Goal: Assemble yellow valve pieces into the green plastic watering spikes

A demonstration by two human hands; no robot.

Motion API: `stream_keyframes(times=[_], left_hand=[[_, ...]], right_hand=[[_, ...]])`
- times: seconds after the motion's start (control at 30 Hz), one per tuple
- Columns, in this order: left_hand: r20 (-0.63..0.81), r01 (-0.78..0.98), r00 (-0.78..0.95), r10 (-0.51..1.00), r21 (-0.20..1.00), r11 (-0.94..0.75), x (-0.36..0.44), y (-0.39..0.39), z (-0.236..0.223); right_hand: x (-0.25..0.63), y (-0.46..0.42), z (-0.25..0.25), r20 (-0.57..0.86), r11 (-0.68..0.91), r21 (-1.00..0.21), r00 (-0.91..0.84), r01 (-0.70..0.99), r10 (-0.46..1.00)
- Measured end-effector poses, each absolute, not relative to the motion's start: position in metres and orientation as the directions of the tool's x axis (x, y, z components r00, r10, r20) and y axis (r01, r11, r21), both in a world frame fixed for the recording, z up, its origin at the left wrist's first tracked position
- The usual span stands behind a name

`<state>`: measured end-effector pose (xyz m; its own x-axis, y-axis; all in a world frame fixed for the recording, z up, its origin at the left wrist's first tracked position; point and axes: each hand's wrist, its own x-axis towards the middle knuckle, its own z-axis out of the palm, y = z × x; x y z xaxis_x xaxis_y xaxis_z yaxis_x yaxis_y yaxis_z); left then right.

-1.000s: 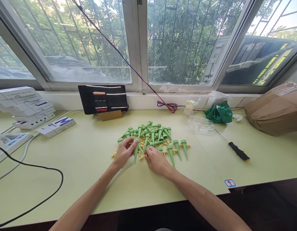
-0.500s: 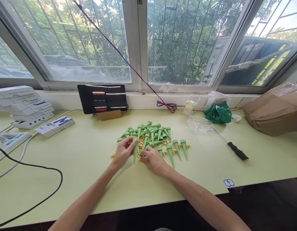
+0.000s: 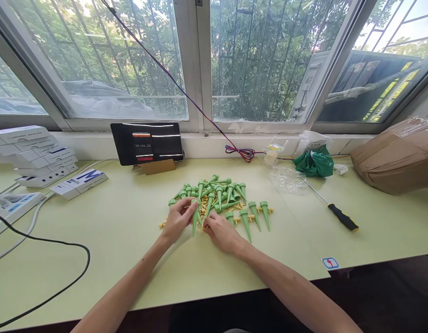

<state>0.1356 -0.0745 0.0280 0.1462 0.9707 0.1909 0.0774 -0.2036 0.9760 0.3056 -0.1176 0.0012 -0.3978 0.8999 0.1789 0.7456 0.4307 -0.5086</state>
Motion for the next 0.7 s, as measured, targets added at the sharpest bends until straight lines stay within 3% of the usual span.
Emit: stream_keyframes(times=[0.2, 0.7], left_hand=[[0.18, 0.085, 0.153, 0.972, 0.977, -0.194, 0.135, -0.074, 0.027], [0.184, 0.086, 0.14, 0.973, 0.977, -0.197, 0.136, -0.074, 0.027]], right_hand=[[0.307, -0.119, 0.002, 0.184, 0.441, -0.531, -0.409, 0.724, 0.894], [0.309, -0.123, 0.013, 0.177, 0.409, -0.763, -0.446, 0.501, 0.877]])
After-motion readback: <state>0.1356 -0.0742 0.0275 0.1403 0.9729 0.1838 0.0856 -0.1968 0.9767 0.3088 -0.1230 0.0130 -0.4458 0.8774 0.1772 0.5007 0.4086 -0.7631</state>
